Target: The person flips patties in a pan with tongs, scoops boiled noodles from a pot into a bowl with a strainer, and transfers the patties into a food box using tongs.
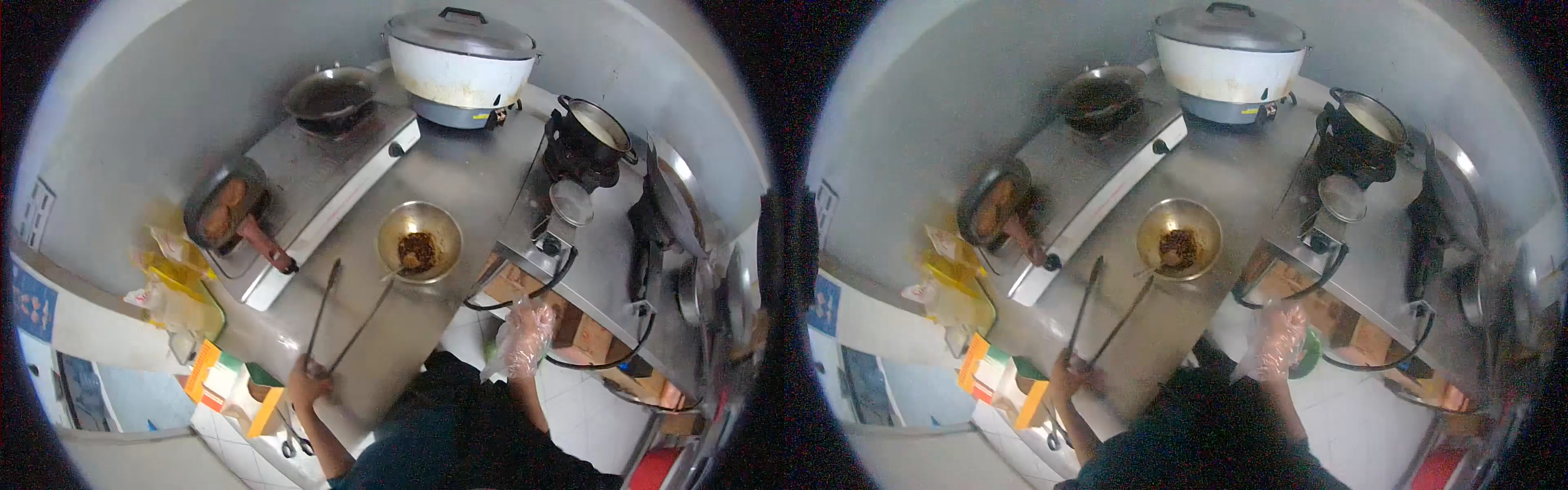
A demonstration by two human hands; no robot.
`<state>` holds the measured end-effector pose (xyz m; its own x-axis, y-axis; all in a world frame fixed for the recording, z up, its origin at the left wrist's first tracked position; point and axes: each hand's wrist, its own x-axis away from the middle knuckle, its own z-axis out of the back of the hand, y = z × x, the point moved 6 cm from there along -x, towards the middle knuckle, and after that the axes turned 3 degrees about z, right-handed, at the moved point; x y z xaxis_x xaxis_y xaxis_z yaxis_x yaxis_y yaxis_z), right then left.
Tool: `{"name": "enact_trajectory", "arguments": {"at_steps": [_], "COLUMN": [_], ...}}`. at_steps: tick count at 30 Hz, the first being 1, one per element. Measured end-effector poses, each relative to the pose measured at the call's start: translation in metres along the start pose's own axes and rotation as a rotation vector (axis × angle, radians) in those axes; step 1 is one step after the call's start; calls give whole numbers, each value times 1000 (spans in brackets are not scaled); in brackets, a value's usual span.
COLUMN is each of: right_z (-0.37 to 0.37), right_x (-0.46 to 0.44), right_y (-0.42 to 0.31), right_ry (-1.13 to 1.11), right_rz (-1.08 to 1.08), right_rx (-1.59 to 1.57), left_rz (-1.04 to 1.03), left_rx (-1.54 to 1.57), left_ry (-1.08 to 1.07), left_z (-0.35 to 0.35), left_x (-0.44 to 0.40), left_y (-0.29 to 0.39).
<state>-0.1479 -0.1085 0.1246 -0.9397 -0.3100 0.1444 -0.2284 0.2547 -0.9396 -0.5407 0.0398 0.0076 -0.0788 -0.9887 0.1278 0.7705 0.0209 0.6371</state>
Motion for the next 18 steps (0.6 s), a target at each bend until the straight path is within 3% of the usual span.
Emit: {"name": "enact_trajectory", "arguments": {"at_steps": [3,10,11,13,18], "right_z": [27,86,125,107,63], "right_x": [-4,-29,-50,-58,-55], "right_y": [-3,19,27,38,50], "right_ry": [62,89,87,111,69], "right_rz": [77,263,661,865,446], "right_rx": [110,118,656,705,465], "left_rz": [-75,85,-102,120,99], "left_rx": [-136,-289,-367,-282,-290], "left_ry": [108,177,259,76,241], "left_z": [-7,-12,-33,-18,-10], "left_x": [-3,-5,-13,-14,1], "left_y": [-1,12,-23,-9,-7]}}
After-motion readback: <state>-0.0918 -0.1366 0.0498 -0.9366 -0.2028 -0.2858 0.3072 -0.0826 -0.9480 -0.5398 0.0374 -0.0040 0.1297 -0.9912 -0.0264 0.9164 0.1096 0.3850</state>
